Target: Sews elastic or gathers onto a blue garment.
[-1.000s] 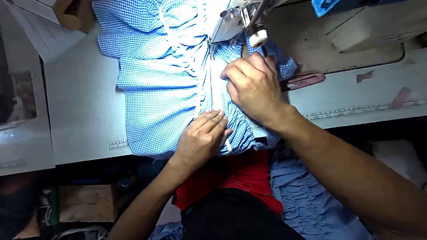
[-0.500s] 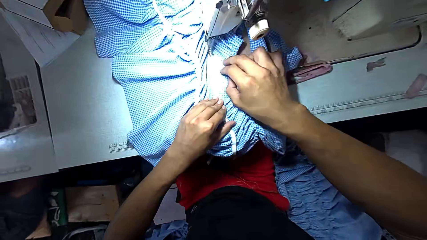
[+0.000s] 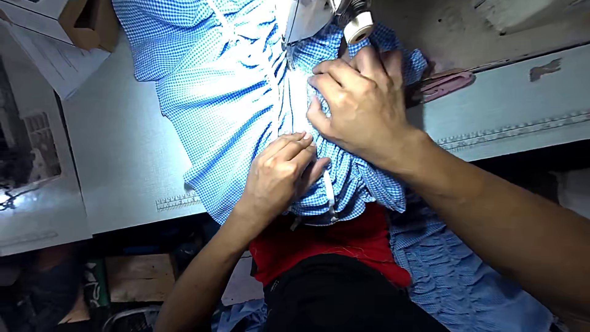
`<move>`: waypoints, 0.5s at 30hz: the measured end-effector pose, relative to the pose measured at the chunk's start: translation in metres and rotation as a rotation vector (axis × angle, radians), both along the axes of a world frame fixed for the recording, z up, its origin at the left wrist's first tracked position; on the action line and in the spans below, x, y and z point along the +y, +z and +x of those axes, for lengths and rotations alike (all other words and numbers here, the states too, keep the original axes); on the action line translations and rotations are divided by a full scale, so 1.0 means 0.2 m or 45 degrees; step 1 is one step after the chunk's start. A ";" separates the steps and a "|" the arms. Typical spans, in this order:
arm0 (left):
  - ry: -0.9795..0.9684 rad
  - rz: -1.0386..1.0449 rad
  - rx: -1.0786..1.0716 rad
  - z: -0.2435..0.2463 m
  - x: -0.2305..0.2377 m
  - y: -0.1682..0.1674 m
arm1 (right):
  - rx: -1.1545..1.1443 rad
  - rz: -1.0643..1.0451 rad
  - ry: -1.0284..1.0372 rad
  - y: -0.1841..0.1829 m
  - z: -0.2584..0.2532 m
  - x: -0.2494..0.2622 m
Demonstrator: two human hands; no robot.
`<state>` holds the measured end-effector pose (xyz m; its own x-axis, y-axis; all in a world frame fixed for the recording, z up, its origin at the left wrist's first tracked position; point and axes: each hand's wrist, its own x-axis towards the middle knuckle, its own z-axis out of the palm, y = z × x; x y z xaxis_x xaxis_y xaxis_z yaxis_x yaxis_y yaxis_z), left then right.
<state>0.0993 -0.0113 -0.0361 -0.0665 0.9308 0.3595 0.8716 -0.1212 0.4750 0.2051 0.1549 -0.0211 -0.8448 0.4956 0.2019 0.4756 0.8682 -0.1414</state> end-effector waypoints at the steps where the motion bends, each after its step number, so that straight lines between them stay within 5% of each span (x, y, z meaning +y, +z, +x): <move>1: 0.005 0.001 0.010 0.00 0.00 0.00 | -0.013 -0.018 -0.004 0.01 0.01 -0.01; 15: 0.023 -0.028 0.035 0.00 0.02 0.02 | 0.071 -0.002 0.084 0.00 0.03 0.00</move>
